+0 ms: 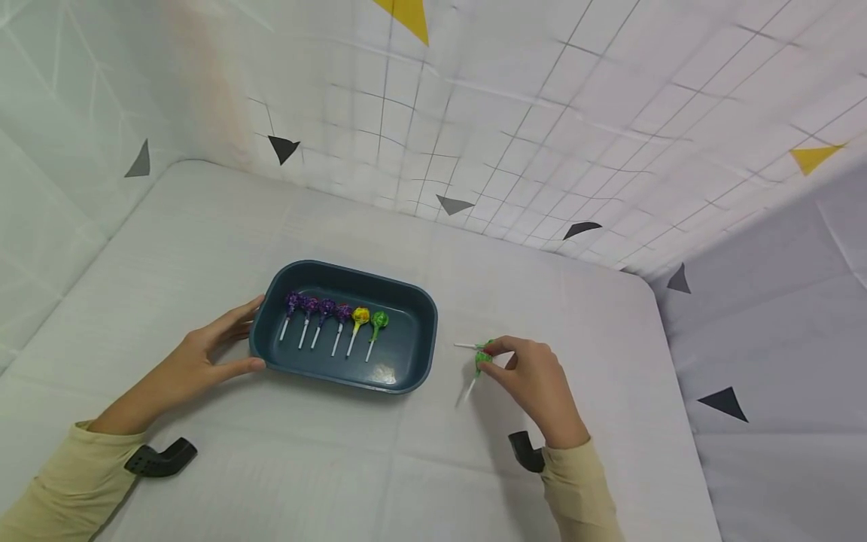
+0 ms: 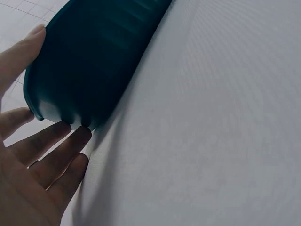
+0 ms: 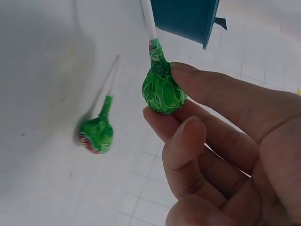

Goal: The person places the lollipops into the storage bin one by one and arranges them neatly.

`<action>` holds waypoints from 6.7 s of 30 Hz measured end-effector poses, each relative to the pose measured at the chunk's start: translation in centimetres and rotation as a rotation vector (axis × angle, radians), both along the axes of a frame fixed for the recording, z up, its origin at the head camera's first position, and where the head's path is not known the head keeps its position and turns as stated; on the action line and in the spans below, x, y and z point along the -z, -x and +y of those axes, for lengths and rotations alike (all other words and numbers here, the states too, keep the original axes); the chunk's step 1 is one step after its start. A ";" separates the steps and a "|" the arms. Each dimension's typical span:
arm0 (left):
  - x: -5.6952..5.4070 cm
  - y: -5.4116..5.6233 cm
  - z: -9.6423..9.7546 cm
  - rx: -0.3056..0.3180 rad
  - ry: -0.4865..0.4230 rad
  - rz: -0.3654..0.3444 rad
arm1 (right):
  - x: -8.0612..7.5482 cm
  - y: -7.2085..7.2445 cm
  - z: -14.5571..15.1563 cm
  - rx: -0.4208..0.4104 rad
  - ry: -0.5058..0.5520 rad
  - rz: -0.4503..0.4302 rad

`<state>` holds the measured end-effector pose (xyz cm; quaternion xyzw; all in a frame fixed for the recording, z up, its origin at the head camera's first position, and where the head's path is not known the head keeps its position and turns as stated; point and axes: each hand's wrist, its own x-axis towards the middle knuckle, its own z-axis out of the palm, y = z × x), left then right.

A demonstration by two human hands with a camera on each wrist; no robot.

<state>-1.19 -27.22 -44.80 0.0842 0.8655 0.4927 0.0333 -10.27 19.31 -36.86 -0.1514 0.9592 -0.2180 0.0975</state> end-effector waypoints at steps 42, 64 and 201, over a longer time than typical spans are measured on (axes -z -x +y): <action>0.1 0.1 -0.1 0.005 -0.013 -0.001 | -3.8 2.0 -4.5 -0.129 0.007 0.050; -0.1 0.0 0.0 0.007 -0.015 -0.010 | -3.9 3.1 -7.9 -0.210 -0.040 0.059; 0.1 -0.2 -0.1 0.010 -0.021 0.008 | -0.4 6.0 -15.3 -0.441 -0.343 0.016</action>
